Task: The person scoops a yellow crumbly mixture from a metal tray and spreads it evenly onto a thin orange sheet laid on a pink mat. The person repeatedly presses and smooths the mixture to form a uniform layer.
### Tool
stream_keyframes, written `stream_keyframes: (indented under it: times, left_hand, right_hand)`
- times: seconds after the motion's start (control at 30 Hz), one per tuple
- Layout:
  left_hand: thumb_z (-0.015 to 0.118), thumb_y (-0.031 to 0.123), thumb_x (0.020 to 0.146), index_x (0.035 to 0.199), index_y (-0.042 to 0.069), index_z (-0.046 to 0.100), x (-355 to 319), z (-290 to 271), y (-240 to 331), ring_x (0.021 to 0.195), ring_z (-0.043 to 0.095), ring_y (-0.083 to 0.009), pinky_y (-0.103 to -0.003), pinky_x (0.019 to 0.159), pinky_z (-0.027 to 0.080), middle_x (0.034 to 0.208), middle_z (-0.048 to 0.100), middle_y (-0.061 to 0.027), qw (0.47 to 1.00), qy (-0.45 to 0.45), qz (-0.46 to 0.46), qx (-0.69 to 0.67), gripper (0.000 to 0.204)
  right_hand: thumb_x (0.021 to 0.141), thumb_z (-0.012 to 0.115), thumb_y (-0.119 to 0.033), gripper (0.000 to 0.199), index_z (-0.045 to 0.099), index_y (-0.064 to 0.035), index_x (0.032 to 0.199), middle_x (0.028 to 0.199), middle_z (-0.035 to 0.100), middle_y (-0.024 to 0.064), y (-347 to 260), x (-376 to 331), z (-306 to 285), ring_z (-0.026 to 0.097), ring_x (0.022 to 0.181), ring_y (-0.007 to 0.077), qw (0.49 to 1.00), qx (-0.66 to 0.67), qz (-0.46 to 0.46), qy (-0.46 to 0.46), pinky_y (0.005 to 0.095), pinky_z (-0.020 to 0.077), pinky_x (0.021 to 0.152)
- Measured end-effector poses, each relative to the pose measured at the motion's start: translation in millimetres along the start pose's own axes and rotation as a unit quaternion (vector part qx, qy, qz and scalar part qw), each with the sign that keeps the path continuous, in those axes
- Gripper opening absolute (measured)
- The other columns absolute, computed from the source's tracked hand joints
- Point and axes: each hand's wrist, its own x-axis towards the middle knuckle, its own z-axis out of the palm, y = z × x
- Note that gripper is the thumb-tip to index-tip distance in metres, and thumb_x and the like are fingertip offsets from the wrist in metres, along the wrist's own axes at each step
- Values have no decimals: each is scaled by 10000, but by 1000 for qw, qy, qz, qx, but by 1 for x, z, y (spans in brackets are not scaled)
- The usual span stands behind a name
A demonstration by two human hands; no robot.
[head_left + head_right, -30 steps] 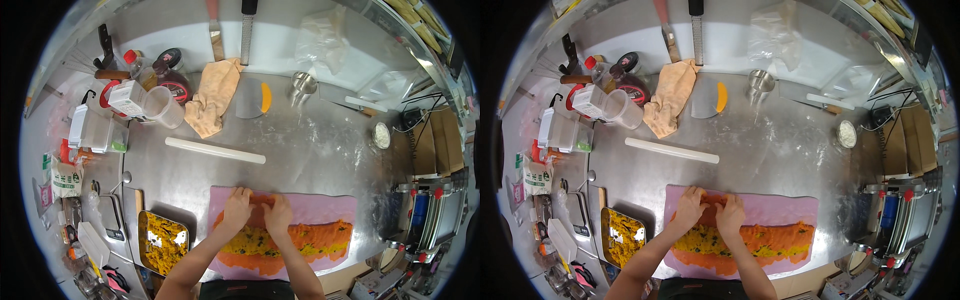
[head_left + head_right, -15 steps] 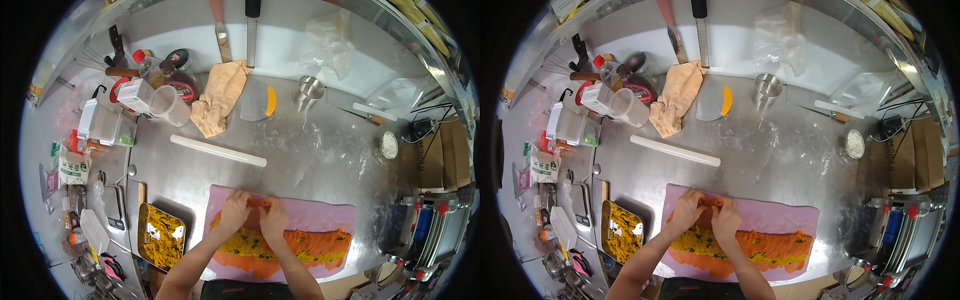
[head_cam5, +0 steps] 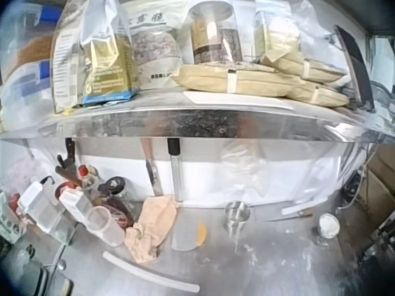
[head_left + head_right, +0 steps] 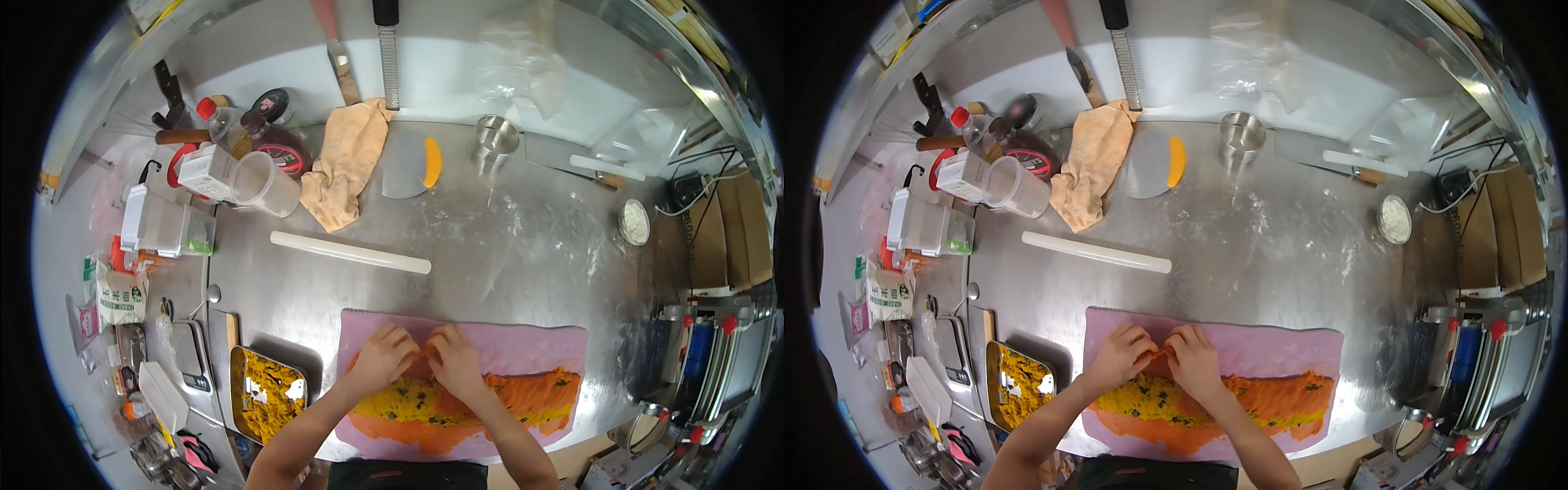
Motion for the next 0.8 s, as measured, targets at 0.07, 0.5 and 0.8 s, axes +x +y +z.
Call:
stream_keyframes:
  times: [0.07,0.5,0.8]
  left_hand:
    - [764,54,725,964,60,644,-1,-3,-3,916,604,-319,-407,791,525,923,615,-87,1000,9,6,-19,268]
    - [732,82,715,982,76,686,-31,4,-3,982,664,-251,-369,824,561,1045,682,-61,996,-46,-11,-70,271]
    - [626,103,791,1126,57,704,-64,11,7,1100,668,-236,-354,921,568,1181,688,-71,994,-55,87,28,347]
  right_hand:
    - [768,705,13,235,599,-44,970,1012,621,126,4,-5,-5,607,934,364,998,40,-32,-31,445,508,801]
    - [725,640,38,246,608,-4,965,1092,659,140,-2,-26,-9,622,960,342,989,-17,-101,-104,408,546,823]
    - [707,641,-49,393,634,29,1092,1140,663,174,-24,-65,-10,632,1018,341,982,-76,-140,-98,439,542,894]
